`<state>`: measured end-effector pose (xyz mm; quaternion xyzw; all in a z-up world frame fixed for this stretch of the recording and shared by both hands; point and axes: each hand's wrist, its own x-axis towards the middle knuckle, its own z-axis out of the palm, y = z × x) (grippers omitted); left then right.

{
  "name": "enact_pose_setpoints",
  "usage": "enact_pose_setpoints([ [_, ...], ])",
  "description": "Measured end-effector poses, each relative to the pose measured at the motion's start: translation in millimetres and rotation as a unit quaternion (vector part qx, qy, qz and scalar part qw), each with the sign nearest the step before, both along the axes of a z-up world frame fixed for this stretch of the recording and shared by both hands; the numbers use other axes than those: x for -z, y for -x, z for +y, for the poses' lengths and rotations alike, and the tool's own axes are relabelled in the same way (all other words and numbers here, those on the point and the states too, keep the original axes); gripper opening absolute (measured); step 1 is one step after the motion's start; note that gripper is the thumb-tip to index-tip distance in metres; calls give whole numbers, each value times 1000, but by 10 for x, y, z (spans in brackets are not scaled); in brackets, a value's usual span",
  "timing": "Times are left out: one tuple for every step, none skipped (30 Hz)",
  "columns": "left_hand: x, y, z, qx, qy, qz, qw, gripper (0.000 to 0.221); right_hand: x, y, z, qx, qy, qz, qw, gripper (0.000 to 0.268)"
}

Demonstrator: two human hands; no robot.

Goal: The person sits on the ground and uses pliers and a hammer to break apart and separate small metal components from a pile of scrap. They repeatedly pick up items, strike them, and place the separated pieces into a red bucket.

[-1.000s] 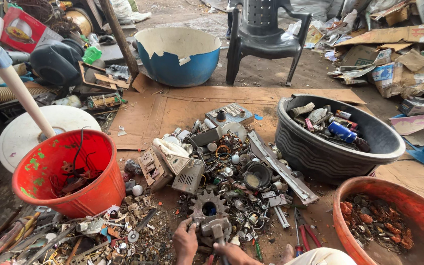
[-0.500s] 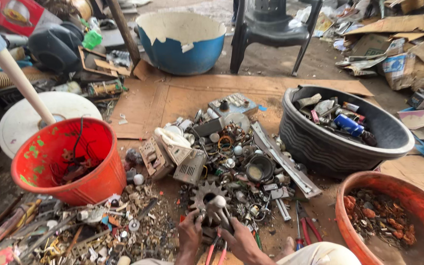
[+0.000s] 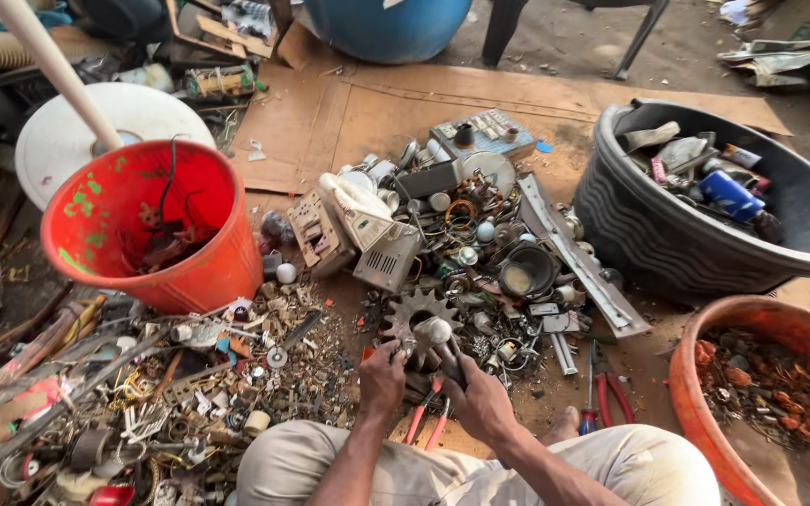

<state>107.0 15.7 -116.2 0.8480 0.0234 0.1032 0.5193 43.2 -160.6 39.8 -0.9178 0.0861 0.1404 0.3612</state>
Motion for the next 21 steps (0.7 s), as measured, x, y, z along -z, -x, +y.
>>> enact_pose_setpoints([
  [20, -7, -25, -2, 9, 29, 1000, 29, -13, -16, 18, -7, 5, -9, 1000, 39],
  [31, -30, -38, -1, 18, 57, 998, 28, -6, -44, 19, -12, 10, -20, 1000, 40],
  [42, -29, -33, 1, 6, 46, 999, 27, 18, -69, 21, -30, 18, -26, 999, 38],
  [58, -15, -31, 5, -5, 34, 999, 26, 51, -83, 23, -46, 27, -33, 998, 37],
  [78, -6, -34, 9, -17, 22, 1000, 24, 75, -87, 21, -62, 35, -39, 997, 37],
  [100, -17, -41, 13, -12, 7, 1000, 26, 78, -88, 9, -46, 25, -21, 998, 37],
  [123, -22, -49, 17, -8, -8, 1000, 28, 65, -77, -9, -29, 15, -4, 999, 37],
  [144, -16, -46, 20, -4, -23, 1000, 31, 52, -72, -10, -14, 4, 14, 1000, 38],
  [154, -9, -35, 18, -15, -32, 999, 30, 43, -60, -4, -24, -10, -43, 999, 40],
  [148, -8, -38, 17, -26, -42, 999, 29, 33, -32, -19, -32, -23, -101, 994, 43],
  [124, -7, -45, 15, -37, -51, 998, 28, 33, -26, -32, -41, -36, -158, 986, 45],
  [87, 11, -42, 16, -43, -31, 998, 28, 52, -36, -19, -41, -21, -126, 991, 43],
  [34, 26, -44, 16, -49, -11, 999, 28, 77, -55, 0, -40, -6, -92, 995, 41],
  [-38, 14, -53, 17, -54, 7, 998, 28, 93, -89, 3, -39, 10, -62, 997, 39],
  [-112, 25, -57, 16, -39, 45, 998, 27, 100, -113, -2, -40, 9, -31, 999, 38],
  [-174, 49, -50, 15, -24, 82, 996, 26, 101, -138, -1, -40, 7, 0, 999, 37],
  [-216, 56, -42, 13, -9, 120, 993, 25, 90, -152, 0, -41, 5, 31, 999, 37],
  [-232, 22, -39, 15, -12, 101, 995, 25, 63, -171, -10, -34, -1, 11, 999, 37],
  [-213, -15, -35, 16, -14, 81, 996, 25, 29, -177, -25, -26, -7, -9, 1000, 37],
  [-141, 49, -29, 18, -16, 70, 997, 24, 12, -104, -31, -18, -13, -21, 1000, 37],
  [-54, 94, -26, 14, -32, 13, 999, 25, 0, -37, -31, -23, -17, -33, 999, 38],
])
